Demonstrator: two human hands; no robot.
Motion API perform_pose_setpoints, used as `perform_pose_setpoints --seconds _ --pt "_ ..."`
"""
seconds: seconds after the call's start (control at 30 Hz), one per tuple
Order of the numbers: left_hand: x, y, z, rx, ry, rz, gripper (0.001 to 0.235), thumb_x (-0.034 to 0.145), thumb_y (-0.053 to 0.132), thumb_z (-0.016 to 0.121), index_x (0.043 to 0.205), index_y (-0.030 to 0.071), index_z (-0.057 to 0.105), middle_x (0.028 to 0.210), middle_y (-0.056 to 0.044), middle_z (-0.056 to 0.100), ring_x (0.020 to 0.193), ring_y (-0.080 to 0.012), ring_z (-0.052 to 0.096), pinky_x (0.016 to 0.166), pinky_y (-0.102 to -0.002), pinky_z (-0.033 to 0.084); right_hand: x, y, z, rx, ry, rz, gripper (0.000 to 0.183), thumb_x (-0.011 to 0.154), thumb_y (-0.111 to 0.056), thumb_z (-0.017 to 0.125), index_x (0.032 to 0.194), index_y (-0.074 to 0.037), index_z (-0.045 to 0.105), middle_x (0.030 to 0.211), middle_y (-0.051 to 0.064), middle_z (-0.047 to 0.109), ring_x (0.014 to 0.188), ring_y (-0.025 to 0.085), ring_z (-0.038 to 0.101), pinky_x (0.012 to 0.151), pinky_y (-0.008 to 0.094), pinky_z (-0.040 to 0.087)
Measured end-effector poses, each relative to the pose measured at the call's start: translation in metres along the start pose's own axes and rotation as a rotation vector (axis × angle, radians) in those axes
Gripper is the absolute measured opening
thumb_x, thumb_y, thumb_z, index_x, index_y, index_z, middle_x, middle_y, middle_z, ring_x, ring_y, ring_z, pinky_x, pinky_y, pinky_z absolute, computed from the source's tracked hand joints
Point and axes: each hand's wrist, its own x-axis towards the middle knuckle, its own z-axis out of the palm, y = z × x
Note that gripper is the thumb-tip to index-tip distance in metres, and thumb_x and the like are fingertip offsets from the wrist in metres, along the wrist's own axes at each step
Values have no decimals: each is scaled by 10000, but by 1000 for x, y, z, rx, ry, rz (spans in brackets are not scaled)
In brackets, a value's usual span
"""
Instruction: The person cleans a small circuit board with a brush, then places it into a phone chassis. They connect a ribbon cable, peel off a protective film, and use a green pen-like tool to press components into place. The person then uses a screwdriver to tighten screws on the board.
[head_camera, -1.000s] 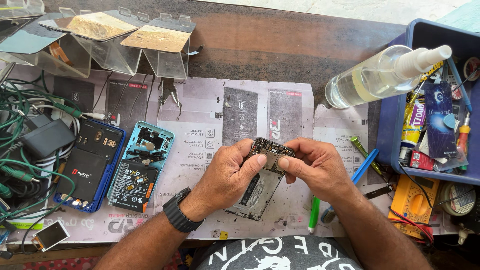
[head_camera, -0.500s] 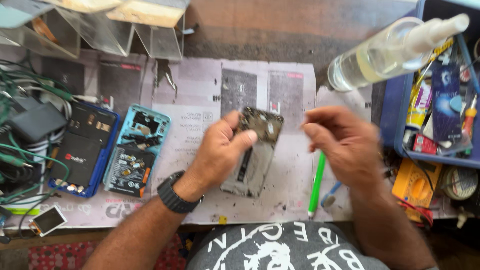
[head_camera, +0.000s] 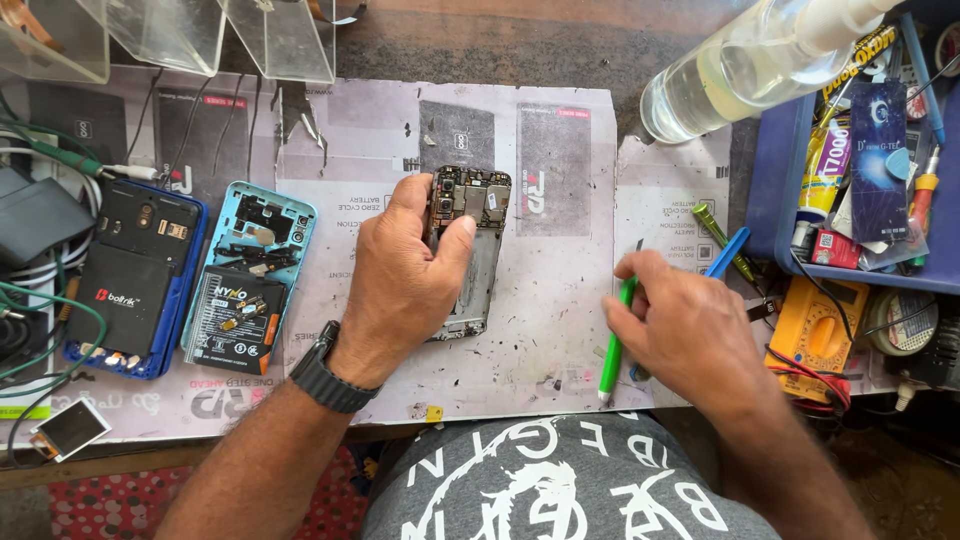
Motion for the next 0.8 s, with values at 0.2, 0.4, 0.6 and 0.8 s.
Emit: perform_pose_setpoints --seconds 0.2,0.4,0.6,0.8 --pt "-1 5 2 77 -4 -34 314 888 126 705 1135 -21 578 628 -92 654 485 -154 622 456 -324 466 12 5 2 9 200 -34 224 915 -247 706 1048 -69 683 728 100 726 657 299 715 654 442 570" --pt "1 -11 -1 71 -56 -45 274 910 123 718 1109 -20 594 631 -101 644 520 -150 608 493 -330 448 -5 -1 -3 228 249 -228 199 904 -143 783 1060 -59 693 796 101 730 654 195 704 611 332 565" --pt "6 -17 2 -492 -111 -122 210 1021 84 652 1190 -7 567 822 -17 703 668 -22 553 565 -223 441 -11 -22 16 928 -208 -138 474 849 -37 733 1292 -2 567 1001 111 763 734 141 742 616 257 620" --pt "5 -17 -4 -640 -46 -121 251 1015 78 635 1222 -15 526 951 -63 754 810 -40 671 703 -198 564 1 -41 32 1396 -410 14 576 868 46 683 1411 64 491 1064 157 719 842 194 752 744 304 623"
